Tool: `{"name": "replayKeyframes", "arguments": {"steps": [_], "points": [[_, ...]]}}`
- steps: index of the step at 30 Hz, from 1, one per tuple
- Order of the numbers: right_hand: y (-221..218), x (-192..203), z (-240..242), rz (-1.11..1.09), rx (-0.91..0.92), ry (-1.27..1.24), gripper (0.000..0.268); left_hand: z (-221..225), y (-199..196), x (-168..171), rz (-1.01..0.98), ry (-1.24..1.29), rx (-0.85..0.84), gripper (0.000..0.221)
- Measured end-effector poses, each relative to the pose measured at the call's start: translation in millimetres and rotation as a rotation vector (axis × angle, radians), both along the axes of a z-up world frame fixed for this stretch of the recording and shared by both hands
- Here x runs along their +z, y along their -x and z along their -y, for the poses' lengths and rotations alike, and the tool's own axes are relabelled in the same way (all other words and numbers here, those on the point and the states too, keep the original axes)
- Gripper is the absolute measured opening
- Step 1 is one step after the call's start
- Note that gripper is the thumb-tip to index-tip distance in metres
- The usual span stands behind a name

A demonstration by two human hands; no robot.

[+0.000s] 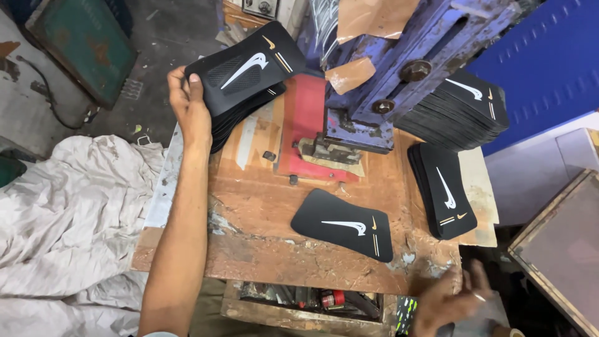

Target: Applying logos to fabric straps using a manual stamping machine.

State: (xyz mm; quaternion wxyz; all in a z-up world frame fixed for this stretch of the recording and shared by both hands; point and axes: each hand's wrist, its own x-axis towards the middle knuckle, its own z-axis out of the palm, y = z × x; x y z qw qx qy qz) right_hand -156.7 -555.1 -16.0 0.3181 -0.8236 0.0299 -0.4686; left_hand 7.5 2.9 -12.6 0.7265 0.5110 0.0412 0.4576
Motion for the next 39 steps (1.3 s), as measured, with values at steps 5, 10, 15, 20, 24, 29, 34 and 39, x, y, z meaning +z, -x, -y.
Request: {"name": "replayKeyframes", "arguments": {"steps": [5,10,15,20,24,29,34,39], "points": [[41,20,-105,-0.237,0.285,0.019,0.054,-1,0,0,-0.022,-0.001,0.012,0.014],[44,30,-165,-0.439,0.445,0.432,0.053,-1,4,3,-0.017,0.004,0.013,0.015],[5,19,-167,-0.386,0.542,0.770,0.079,-2,2,1,-0.030,0.050,-0.014,0.018],[-73,55,-192,-0.722,0.507,0.805,0.084,-7,0,-3,-0.014,0.025,-0.023,0.018],[-91,67,-227,-0.695,0.690,0.877,0.083,-12,-2,-26,-0.156,-0.046,0.123,0.023],[-79,27,-226,-0.429,0.665,0.850,0.076,11,29,22,-0.390,-0.488,0.495,0.033],[-78,37,-225,-0.489,0.665,0.825,0.073,50,42,68,-0.322,-0.979,0.535,0.048],[-81,42,-219,-0.459,0.736,0.830,0.073,73,33,44,-0.586,-0.955,-0.544,0.039]]}}
